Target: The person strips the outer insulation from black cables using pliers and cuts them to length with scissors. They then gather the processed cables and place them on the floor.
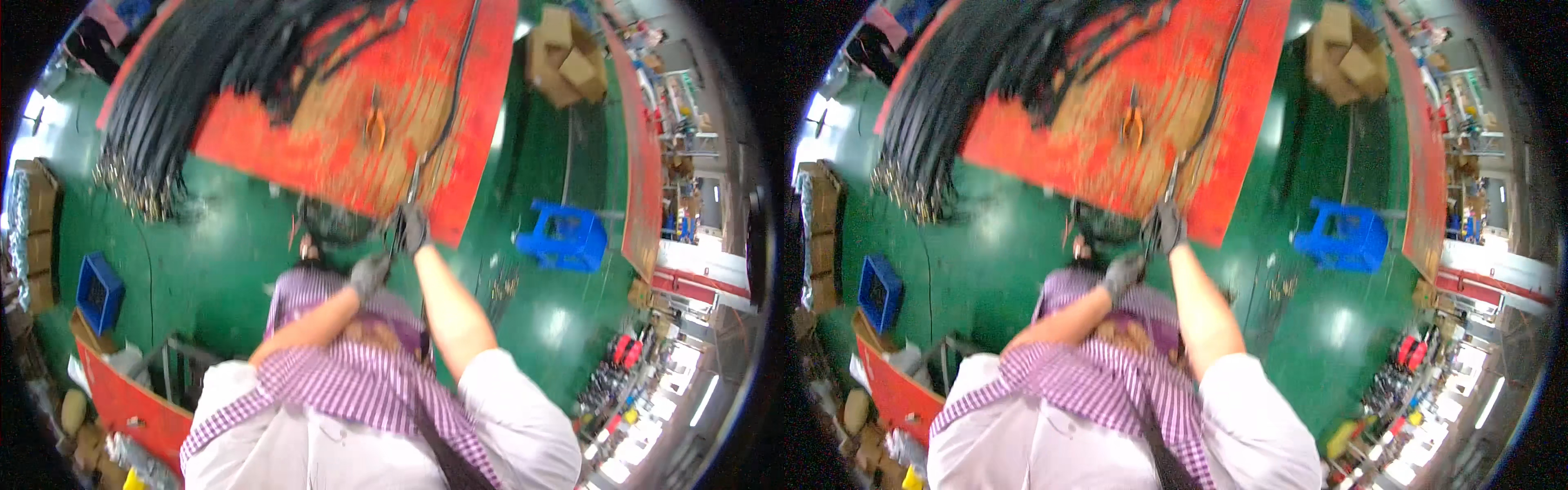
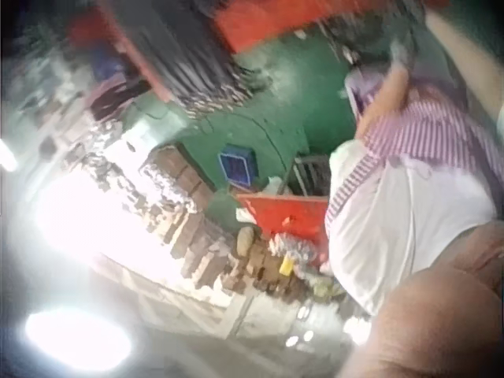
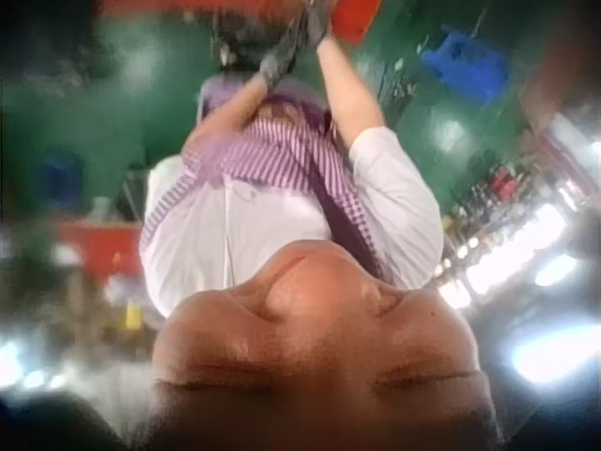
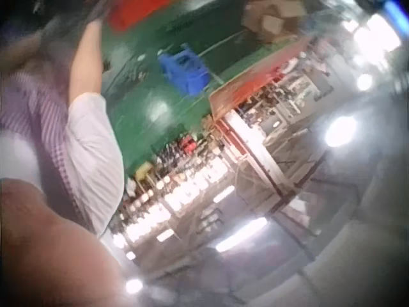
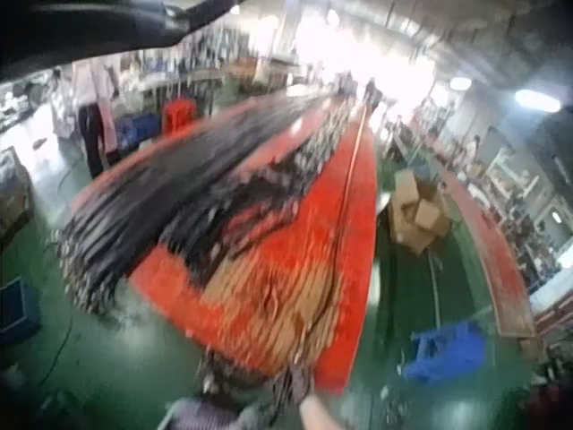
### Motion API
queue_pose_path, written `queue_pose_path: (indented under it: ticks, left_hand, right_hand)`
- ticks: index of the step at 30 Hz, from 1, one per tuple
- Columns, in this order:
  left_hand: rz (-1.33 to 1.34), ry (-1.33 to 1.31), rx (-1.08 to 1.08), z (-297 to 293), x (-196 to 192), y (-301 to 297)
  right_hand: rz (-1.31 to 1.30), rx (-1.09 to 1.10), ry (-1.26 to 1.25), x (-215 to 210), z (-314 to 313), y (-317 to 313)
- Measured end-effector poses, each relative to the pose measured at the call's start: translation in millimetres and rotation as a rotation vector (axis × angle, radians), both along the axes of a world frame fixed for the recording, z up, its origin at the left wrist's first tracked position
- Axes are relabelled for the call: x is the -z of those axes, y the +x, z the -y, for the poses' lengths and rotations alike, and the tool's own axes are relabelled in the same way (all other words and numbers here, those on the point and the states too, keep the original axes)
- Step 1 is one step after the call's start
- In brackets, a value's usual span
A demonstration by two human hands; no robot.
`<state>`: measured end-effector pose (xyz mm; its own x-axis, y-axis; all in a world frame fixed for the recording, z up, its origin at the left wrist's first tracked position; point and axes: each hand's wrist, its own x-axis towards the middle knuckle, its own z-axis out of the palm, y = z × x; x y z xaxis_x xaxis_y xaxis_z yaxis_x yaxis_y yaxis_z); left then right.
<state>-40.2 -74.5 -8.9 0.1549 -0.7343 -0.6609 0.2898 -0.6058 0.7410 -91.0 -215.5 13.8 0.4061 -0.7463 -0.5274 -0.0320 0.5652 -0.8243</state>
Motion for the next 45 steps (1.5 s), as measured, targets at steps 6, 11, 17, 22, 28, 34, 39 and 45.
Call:
queue_pose_path:
  ticks: [6, 11, 17, 22, 28, 34, 39, 45]
  left_hand:
    - [-0.318, 0.054, -0.254, -9, -16, 5]
    - [-0.287, 0.085, -0.186, -7, -25, 17]
    - [-0.311, 0.122, -0.204, -9, -23, 22]
    - [-0.287, 0.071, -0.131, -10, -22, 22]
    - [-0.251, 0.075, -0.144, -15, -11, 19]
    - [-0.103, 0.055, -0.063, -21, -11, 27]
    - [0.031, 0.011, -0.028, -25, -10, 24]
    - [0.363, -0.037, 0.043, -18, 14, 37]
  right_hand:
    - [0.001, 0.114, 0.117, -2, -14, 12]
    - [-0.185, 0.068, 0.031, 9, -17, 11]
    - [-0.148, 0.145, 0.068, 0, -23, 17]
    - [-0.249, 0.105, 0.068, 1, -20, 15]
    - [-0.266, 0.083, 0.023, 13, -20, 13]
    - [-0.281, 0.068, 0.005, 26, -25, 7]
    - [-0.27, 0.082, 0.076, -1, -29, 10]
    - [-0.534, 0.041, -0.304, 2, -22, -7]
